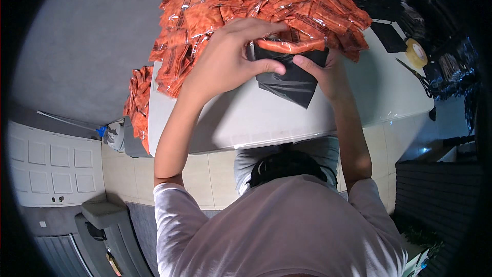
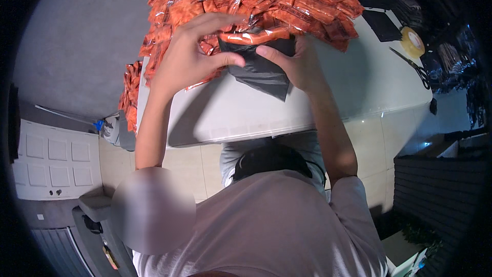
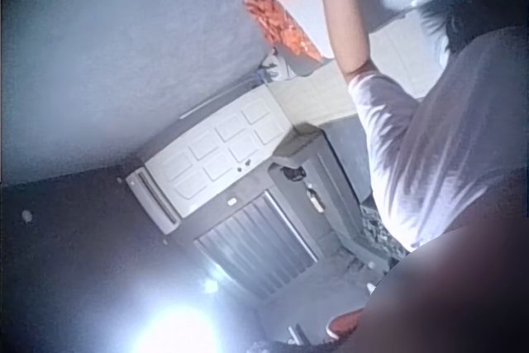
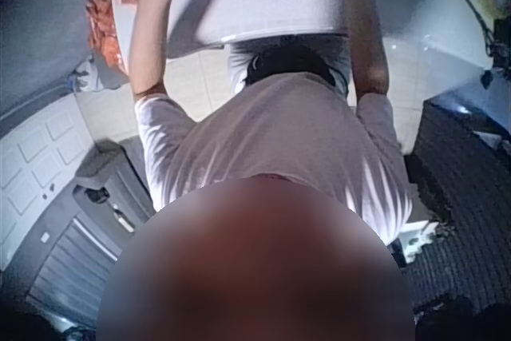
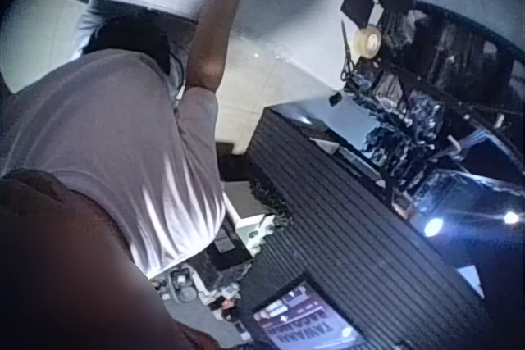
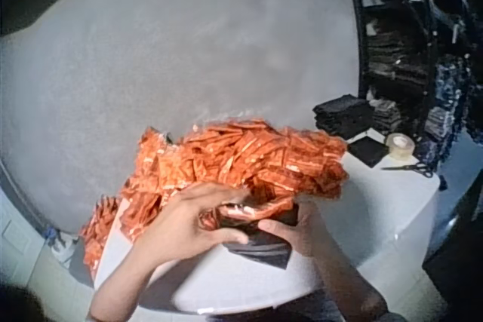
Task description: Packing orange packets into black envelopes on a folding table.
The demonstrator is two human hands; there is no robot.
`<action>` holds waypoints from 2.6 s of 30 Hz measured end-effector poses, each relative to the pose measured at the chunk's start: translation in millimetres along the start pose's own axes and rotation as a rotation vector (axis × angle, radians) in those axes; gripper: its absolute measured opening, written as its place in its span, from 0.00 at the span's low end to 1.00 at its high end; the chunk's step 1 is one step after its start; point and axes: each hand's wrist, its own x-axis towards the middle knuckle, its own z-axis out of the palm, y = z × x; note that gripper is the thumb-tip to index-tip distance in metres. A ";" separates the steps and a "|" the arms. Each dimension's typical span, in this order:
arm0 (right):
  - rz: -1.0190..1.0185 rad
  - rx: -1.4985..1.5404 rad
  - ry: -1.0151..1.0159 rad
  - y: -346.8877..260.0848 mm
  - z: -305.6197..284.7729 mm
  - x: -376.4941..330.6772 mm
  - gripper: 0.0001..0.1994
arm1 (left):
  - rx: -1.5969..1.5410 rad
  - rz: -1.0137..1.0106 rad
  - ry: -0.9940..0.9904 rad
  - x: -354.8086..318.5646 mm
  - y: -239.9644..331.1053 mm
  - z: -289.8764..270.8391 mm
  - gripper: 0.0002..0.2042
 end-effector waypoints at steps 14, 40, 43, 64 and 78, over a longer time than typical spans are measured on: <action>-0.055 -0.049 -0.010 -4.0 -2.7 4.1 0.25 | -0.863 -0.476 0.326 -23.7 -21.6 53.5 0.25; -0.463 -0.503 -0.248 -38.2 -15.6 41.1 0.06 | -0.677 -0.611 0.265 -37.7 -20.8 65.6 0.11; -0.346 -0.487 -0.348 -37.5 -22.2 43.0 0.07 | -0.623 -0.588 0.267 -37.4 -18.7 67.0 0.12; -0.404 -0.835 -0.377 -46.8 -16.1 26.3 0.12 | -0.500 -0.599 0.173 -41.2 -14.5 67.4 0.12; -0.141 -0.584 -0.393 -37.6 -12.1 34.3 0.11 | -0.594 -0.512 0.301 -43.4 -23.8 73.3 0.11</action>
